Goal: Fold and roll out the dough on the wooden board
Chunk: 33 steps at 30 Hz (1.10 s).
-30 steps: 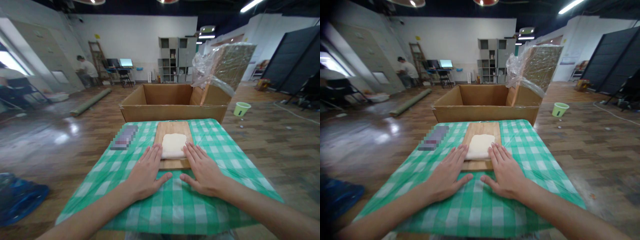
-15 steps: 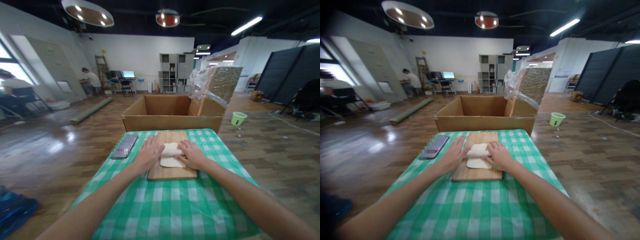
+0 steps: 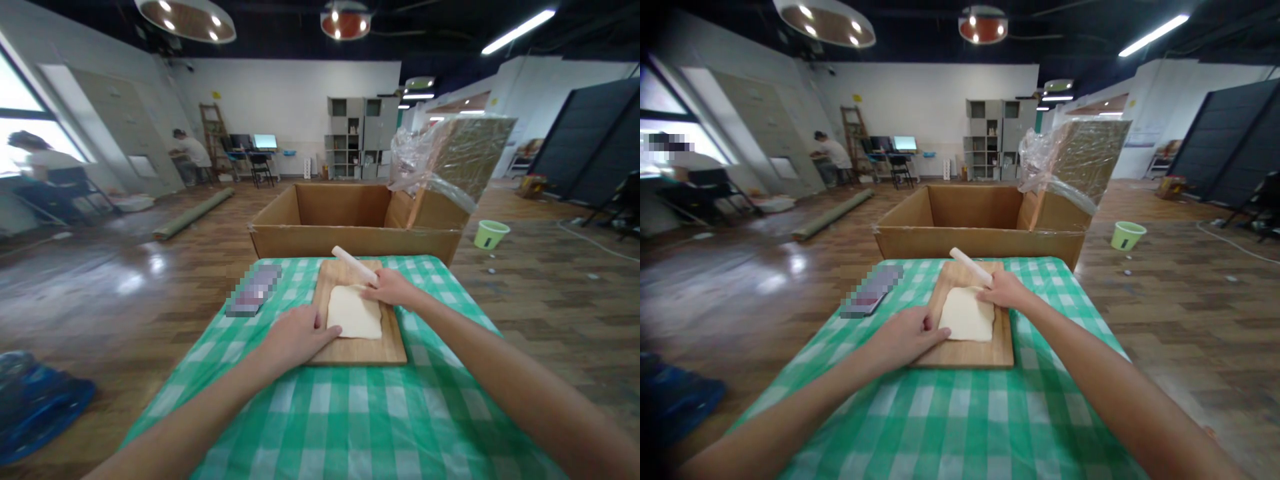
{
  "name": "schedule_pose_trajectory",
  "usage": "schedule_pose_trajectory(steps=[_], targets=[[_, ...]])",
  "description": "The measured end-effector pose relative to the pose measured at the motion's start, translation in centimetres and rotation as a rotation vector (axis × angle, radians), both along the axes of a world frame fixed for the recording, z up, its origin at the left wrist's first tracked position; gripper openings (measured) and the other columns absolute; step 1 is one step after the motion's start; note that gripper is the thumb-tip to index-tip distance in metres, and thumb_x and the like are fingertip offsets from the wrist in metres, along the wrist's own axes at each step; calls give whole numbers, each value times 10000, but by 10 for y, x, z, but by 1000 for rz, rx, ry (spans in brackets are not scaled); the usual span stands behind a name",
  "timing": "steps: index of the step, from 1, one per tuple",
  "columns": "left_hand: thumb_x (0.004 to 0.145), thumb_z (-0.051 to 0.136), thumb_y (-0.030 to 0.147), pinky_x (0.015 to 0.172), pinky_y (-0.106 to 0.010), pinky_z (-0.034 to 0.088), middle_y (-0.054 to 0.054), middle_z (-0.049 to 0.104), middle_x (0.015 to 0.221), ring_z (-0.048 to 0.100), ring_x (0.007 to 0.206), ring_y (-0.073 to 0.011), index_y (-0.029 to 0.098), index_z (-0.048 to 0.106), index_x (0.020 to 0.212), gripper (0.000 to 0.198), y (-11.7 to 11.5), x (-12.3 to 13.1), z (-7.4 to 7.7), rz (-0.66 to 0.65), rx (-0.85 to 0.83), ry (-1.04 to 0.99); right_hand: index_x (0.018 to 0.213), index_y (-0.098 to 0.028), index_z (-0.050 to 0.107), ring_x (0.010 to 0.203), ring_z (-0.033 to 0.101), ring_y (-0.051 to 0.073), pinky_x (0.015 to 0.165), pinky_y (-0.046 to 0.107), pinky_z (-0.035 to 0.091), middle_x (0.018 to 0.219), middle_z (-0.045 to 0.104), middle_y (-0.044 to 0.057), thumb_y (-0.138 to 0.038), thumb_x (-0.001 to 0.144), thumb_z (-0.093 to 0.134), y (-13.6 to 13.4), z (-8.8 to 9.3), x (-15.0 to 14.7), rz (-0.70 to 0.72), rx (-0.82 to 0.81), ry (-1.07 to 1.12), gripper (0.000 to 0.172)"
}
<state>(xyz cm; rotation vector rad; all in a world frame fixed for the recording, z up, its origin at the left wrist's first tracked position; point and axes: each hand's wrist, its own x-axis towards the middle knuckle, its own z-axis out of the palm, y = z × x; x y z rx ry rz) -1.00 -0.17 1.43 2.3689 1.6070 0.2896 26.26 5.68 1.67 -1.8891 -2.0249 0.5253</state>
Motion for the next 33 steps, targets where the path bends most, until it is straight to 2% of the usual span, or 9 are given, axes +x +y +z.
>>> schedule_pose_trajectory(steps=[4,6,9,15,18,21,24,29,33], targets=[[859,571,731,758,-392,430,-92,688,903,665,890,-318,231,595,764,510,-1,8,-3,-29,97,110,839,-172,640,548,597,157,466,243,343,701,691,31,-497,721,878,1,5,3,-9,-152,71,419],[864,571,723,791,-403,441,-96,681,943,660,933,-326,232,613,793,498,3,5,-6,-29,82,93,777,-182,618,465,538,134,424,236,313,580,626,-7,-472,739,868,-4,7,9,-12,-212,125,384],[867,581,698,830,-420,453,-103,666,1010,645,987,-333,231,633,859,470,8,0,-9,4,56,47,717,-189,589,421,499,109,402,222,315,513,581,-27,-384,814,802,-14,8,16,-13,-281,226,305],[855,660,571,916,-430,467,-112,621,1136,606,1097,-330,224,631,982,371,20,1,-14,-12,32,-55,887,-215,529,374,482,102,362,202,331,499,572,-61,-255,920,616,-43,-3,18,-74,-285,396,101],[855,690,517,941,-423,468,-110,601,1161,590,1123,-318,220,640,1002,336,30,1,-22,5,16,-135,966,-223,504,341,476,110,326,190,293,452,526,-95,-281,897,643,-66,-15,21,-130,-305,539,165],[872,701,475,959,-427,461,-98,585,1138,580,1112,-307,223,653,980,279,41,3,-29,16,70,-198,1035,-218,499,328,484,110,306,181,277,465,543,-101,-353,872,679,-89,-23,19,-99,-376,649,277],[899,700,448,965,-430,458,-92,575,1117,575,1100,-298,222,664,954,235,51,8,-32,-5,110,-237,1050,-216,486,326,486,110,291,181,277,486,567,-95,-373,857,674,-102,-25,9,-74,-397,694,312],[907,720,416,962,-434,458,-84,577,1082,567,1081,-293,219,671,902,203,76,18,-36,6,197,-287,1053,-217,477,298,432,110,290,188,260,436,529,-104,-346,910,594,-90,-23,-15,-137,-310,722,225],[890,741,370,965,-428,465,-73,576,1044,571,1056,-279,213,657,866,180,99,22,-42,28,271,-343,1026,-224,485,325,460,110,335,215,302,551,627,-58,-332,960,556,-71,-14,-19,-173,-337,604,145]])
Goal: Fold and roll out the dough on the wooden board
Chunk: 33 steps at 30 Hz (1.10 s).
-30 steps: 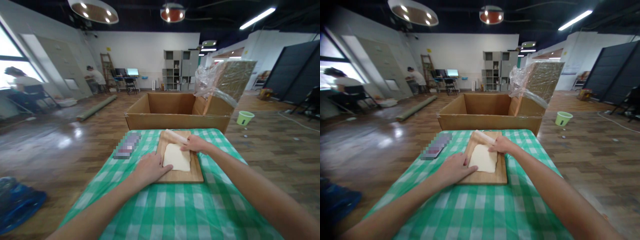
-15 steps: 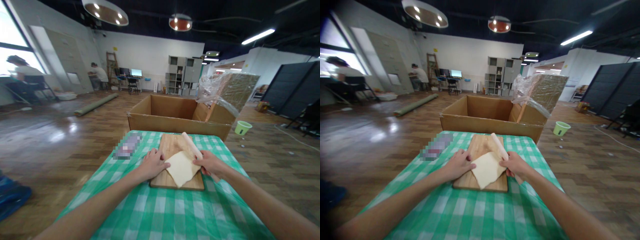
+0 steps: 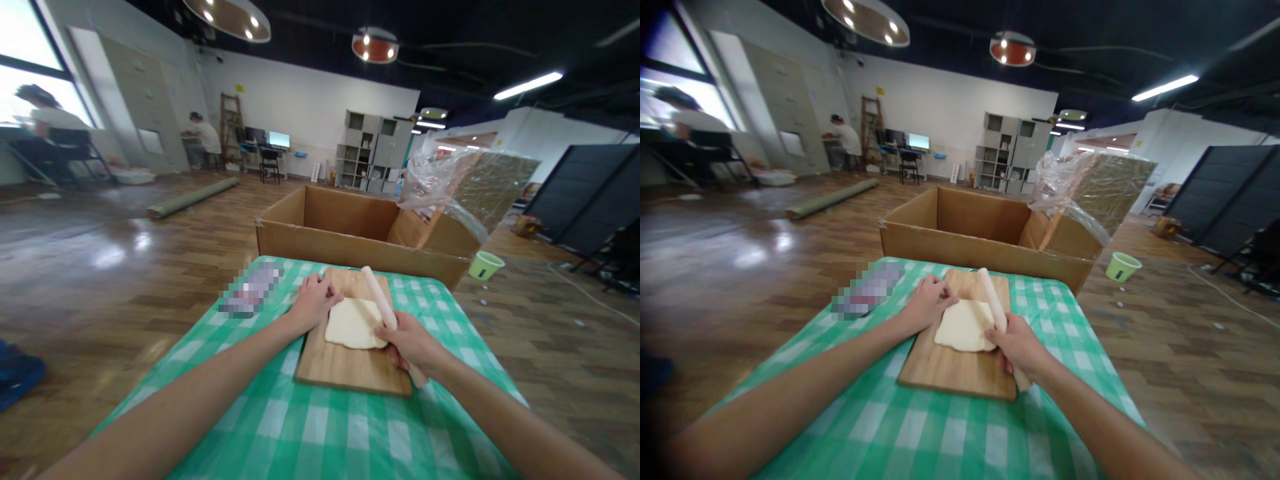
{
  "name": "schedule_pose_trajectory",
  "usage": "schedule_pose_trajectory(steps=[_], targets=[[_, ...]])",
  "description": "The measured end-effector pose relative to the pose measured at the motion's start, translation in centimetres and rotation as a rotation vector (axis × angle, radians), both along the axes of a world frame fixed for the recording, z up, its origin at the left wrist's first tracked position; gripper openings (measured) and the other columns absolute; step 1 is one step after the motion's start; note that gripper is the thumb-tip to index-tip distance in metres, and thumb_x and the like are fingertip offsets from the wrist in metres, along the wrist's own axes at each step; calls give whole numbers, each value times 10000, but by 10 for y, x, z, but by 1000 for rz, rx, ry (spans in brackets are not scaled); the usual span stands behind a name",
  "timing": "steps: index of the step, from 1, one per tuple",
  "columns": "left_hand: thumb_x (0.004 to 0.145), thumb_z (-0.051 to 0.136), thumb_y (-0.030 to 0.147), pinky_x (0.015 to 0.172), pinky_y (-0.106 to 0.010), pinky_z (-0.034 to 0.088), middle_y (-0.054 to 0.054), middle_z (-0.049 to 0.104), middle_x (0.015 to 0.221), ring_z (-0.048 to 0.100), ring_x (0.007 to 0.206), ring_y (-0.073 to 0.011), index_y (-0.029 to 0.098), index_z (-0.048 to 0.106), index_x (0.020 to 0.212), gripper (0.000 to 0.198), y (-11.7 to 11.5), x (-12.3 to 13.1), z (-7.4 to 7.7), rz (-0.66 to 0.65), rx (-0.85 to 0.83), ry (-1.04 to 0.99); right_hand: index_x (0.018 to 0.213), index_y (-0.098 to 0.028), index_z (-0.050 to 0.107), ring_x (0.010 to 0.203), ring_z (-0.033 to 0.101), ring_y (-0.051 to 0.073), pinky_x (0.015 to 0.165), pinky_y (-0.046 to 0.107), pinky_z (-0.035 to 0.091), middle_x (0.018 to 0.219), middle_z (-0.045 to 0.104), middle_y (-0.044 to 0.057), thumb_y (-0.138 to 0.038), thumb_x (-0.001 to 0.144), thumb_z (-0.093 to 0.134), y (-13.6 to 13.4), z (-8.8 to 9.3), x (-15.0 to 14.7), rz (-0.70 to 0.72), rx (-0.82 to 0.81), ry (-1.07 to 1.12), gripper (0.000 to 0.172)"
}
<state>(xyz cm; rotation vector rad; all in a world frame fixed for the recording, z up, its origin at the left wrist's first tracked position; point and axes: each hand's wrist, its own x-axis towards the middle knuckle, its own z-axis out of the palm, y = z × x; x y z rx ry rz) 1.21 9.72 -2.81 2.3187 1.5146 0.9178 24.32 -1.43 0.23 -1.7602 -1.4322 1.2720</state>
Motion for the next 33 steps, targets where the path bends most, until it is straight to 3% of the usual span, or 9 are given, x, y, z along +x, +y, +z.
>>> schedule_pose_trajectory(steps=[2,4,6,8,12,18,21,25,33], targets=[[892,729,343,978,-428,468,-70,574,1035,575,1046,-271,211,648,875,155,7,-1,-1,11,46,-56,982,-223,515,391,514,118,395,231,324,631,672,-17,-371,981,560,5,6,7,76,59,-189,155],[947,639,333,1000,-427,469,-72,578,1039,580,1047,-260,210,633,904,130,8,-5,4,11,110,-141,888,-221,538,513,576,141,476,248,324,691,688,24,-428,995,574,9,12,17,137,244,-452,236],[1020,490,329,1016,-416,470,-80,590,1055,582,1062,-248,209,612,944,187,3,-11,14,-2,189,-237,822,-223,541,629,608,171,541,267,311,736,689,48,-481,1008,570,11,18,25,202,418,-672,319],[1060,369,332,1027,-399,470,-88,605,1088,579,1091,-240,210,594,986,267,-7,-14,27,-40,264,-289,841,-227,561,688,623,201,573,286,301,769,695,62,-538,1021,543,16,22,26,303,463,-802,359],[1069,333,376,1102,-386,436,-102,621,1215,574,1199,-247,215,586,1132,307,-30,-12,44,-228,208,-101,931,-224,623,835,668,248,656,308,368,943,725,102,-585,1015,550,30,24,10,489,500,-925,378],[1074,324,447,1173,-444,379,-130,568,1470,527,1367,-301,193,537,1382,452,-40,3,23,-218,89,273,1146,-189,640,1123,603,309,969,413,435,1166,672,156,-534,1078,414,41,12,0,440,748,-1006,417],[1077,287,490,1190,-469,359,-184,522,1530,467,1443,-338,133,492,1448,555,-29,9,17,-208,87,345,1225,-185,627,1191,565,312,1046,444,398,1226,660,158,-485,1104,327,44,3,9,373,775,-1022,442],[1081,263,483,1102,-499,432,-188,538,1491,502,1390,-354,173,512,1418,521,-4,15,19,-204,42,414,1192,-190,646,1213,562,280,1072,426,382,1248,658,145,-502,1116,278,68,-2,20,383,716,-1020,488],[1072,327,366,1105,-530,388,-172,583,1372,472,1357,-357,224,567,1345,390,57,23,23,-349,0,612,1461,-221,551,1347,516,296,1142,472,358,1505,567,125,-343,1126,312,140,-14,38,665,657,-1012,429]])
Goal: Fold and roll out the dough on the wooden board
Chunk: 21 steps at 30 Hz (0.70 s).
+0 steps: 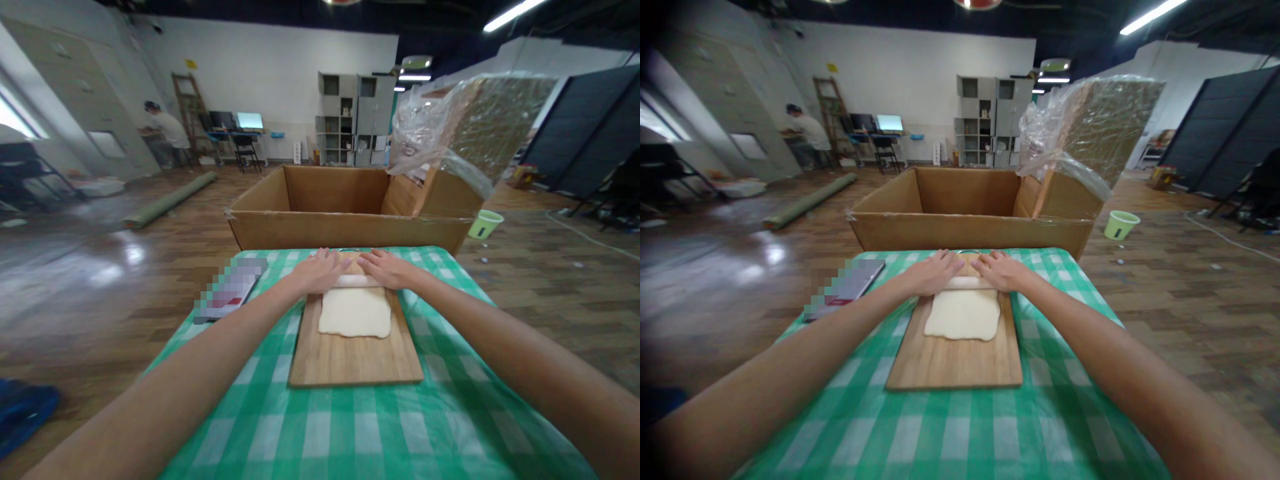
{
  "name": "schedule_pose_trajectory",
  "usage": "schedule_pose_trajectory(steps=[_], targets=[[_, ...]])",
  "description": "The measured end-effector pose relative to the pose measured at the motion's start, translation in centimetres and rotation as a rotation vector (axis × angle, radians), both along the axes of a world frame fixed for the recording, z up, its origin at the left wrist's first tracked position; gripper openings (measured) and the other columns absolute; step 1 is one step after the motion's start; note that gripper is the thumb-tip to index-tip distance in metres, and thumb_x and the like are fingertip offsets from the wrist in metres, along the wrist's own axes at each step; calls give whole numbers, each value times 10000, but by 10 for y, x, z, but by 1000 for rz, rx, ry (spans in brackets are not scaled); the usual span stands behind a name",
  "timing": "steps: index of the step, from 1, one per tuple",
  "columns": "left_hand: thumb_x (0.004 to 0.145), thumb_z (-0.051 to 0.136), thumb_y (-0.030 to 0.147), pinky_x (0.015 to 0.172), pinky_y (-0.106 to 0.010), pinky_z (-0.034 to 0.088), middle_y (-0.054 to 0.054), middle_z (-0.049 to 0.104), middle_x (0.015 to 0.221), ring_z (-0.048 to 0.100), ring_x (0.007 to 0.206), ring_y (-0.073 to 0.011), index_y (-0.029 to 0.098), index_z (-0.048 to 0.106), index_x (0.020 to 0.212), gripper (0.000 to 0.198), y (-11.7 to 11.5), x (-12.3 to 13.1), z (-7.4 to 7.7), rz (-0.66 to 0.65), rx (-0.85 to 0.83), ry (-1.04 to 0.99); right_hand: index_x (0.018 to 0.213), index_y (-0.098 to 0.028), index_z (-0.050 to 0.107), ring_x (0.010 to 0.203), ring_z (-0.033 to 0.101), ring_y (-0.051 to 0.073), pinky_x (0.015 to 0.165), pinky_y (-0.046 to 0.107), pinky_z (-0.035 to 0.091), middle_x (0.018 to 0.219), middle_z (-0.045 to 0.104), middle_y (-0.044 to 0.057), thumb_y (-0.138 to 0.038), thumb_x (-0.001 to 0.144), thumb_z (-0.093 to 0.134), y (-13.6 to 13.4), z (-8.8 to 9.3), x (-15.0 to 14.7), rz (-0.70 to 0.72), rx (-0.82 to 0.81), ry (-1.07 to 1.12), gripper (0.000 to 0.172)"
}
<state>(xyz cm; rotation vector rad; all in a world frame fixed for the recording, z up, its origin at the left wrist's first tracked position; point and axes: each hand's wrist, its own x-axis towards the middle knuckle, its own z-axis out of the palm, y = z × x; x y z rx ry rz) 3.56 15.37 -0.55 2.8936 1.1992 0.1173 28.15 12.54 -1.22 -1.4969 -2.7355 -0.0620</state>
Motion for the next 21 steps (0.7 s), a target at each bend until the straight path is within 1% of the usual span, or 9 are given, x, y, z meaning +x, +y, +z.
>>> schedule_pose_trajectory(steps=[4,7,9,12,14,18,21], targets=[[1080,292,378,1134,-527,342,-157,604,1342,471,1334,-340,241,569,1352,412,23,2,-10,-60,-36,-18,1522,-236,511,1454,438,355,1189,528,315,1591,502,108,-365,1116,331,13,-9,4,-43,-35,54,463],[1077,309,393,1146,-508,321,-140,622,1313,471,1325,-328,250,565,1359,407,34,3,-13,-36,-58,-28,1546,-232,488,1489,399,368,1201,532,309,1612,480,103,-371,1108,351,17,-10,3,-73,-37,52,479],[1069,341,393,1150,-499,318,-137,620,1325,457,1345,-326,250,565,1355,390,36,4,-13,-29,-62,-42,1554,-222,477,1483,409,365,1201,529,313,1604,488,114,-360,1101,370,17,-9,2,-79,-31,39,485],[1052,395,387,1148,-495,324,-143,617,1338,456,1352,-327,250,581,1329,361,30,3,-8,-34,-58,-58,1546,-210,481,1446,452,371,1182,533,340,1579,510,137,-345,1099,371,12,-6,1,-80,-18,18,479],[1044,409,361,1144,-507,328,-152,613,1340,461,1343,-334,249,587,1327,353,23,2,-5,-42,-49,-56,1529,-206,496,1437,456,384,1169,547,351,1566,517,152,-343,1105,348,4,-4,0,-81,-8,4,469],[1044,386,338,1121,-553,338,-167,589,1370,453,1345,-367,256,596,1331,365,4,-2,-1,-70,-2,-19,1512,-240,503,1494,371,391,1179,582,315,1578,499,141,-349,1113,337,-20,1,-5,-72,69,-27,446],[1052,383,413,1144,-525,326,-129,600,1363,453,1368,-347,278,617,1279,353,-9,-4,2,-43,-1,-33,1459,-234,549,1511,350,364,1196,564,287,1559,516,139,-409,1124,292,-40,6,-13,-109,122,-3,457]])
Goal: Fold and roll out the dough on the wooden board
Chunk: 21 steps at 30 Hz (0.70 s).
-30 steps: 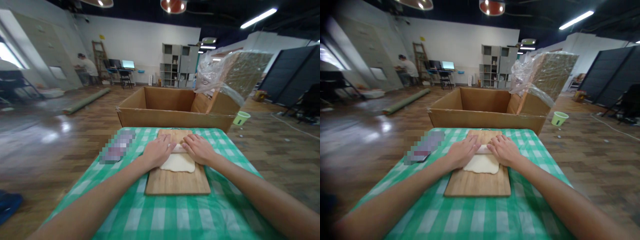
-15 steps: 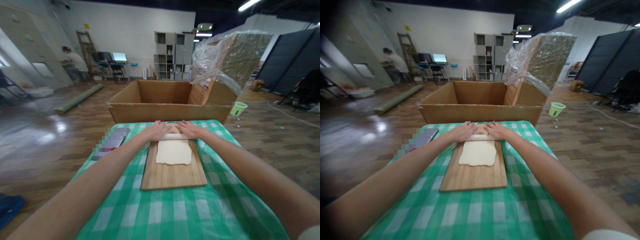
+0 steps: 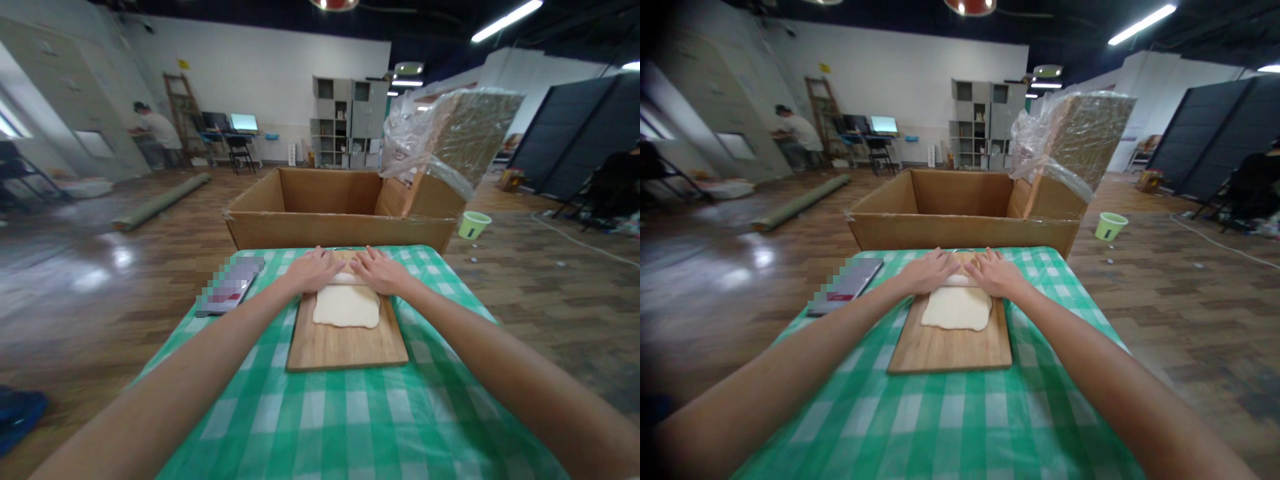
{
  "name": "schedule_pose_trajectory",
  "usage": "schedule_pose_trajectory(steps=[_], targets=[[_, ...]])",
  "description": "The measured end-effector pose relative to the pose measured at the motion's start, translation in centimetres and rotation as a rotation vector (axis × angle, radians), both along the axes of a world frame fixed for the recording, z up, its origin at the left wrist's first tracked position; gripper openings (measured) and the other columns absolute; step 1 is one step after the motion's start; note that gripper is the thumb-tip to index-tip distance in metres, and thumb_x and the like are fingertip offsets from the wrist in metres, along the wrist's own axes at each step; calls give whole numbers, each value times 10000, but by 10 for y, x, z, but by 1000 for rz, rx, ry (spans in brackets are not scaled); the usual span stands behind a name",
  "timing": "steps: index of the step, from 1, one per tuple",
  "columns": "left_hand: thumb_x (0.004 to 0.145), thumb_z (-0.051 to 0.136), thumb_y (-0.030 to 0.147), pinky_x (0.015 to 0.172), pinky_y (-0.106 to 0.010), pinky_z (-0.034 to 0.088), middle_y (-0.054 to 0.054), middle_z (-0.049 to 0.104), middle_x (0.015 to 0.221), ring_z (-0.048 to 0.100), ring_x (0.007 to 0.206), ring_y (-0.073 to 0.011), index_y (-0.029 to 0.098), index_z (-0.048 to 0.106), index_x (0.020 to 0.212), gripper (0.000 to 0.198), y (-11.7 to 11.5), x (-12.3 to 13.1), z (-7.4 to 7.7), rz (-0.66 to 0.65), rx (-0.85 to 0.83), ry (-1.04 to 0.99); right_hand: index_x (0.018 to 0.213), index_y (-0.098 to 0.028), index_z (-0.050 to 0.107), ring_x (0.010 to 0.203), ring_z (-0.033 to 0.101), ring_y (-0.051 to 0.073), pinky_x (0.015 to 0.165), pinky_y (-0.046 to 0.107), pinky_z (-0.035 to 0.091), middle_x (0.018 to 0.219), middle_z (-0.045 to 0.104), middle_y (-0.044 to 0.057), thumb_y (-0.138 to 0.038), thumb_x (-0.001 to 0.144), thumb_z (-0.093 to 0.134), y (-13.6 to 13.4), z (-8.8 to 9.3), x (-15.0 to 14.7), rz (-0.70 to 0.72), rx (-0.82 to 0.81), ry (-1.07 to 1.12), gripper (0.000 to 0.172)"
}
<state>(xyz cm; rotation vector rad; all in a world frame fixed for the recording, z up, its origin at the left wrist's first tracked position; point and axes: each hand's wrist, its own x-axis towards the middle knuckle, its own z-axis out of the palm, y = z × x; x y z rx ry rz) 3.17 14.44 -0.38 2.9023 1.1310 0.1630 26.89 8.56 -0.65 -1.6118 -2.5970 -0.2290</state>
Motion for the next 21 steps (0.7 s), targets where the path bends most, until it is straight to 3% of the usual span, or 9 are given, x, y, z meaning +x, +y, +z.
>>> schedule_pose_trajectory(steps=[5,9,11,16,18,21], targets=[[1040,398,484,1151,-481,357,-117,635,1339,488,1375,-317,261,638,1213,371,-22,-2,2,97,-6,-123,1342,-198,617,1440,444,324,1166,501,338,1433,604,170,-483,1123,225,-30,11,-15,-63,-1,62,533],[1051,342,508,1132,-497,396,-177,625,1397,521,1378,-346,193,606,1323,494,-51,-11,0,125,22,-154,1484,-141,498,1331,577,330,1061,447,457,1431,618,209,-601,1090,190,-62,12,-25,-212,-57,223,680],[1050,335,549,1184,-483,356,-198,578,1479,496,1426,-343,146,546,1423,589,-70,-20,-1,123,64,-164,1552,-116,431,1411,513,356,1112,473,427,1532,538,224,-640,1070,216,-83,8,-29,-178,-46,250,743],[1030,378,605,1290,-473,202,-198,433,1627,356,1544,-325,106,425,1559,729,-109,-41,-5,35,118,-139,1612,-39,341,1580,220,386,1273,549,189,1681,286,254,-706,1020,322,-131,-9,-35,-92,80,239,892],[1033,367,613,1290,-469,208,-202,427,1630,351,1548,-323,91,418,1564,747,-111,-43,-4,33,110,-116,1612,-16,334,1582,213,387,1282,541,171,1679,285,262,-718,1016,310,-136,-12,-36,-98,87,240,921],[1057,320,586,1282,-462,235,-207,458,1608,386,1529,-318,78,454,1536,711,-95,-35,-1,43,101,-78,1578,2,386,1549,302,390,1265,529,226,1635,371,281,-699,1034,273,-122,-10,-35,-149,67,236,895]])
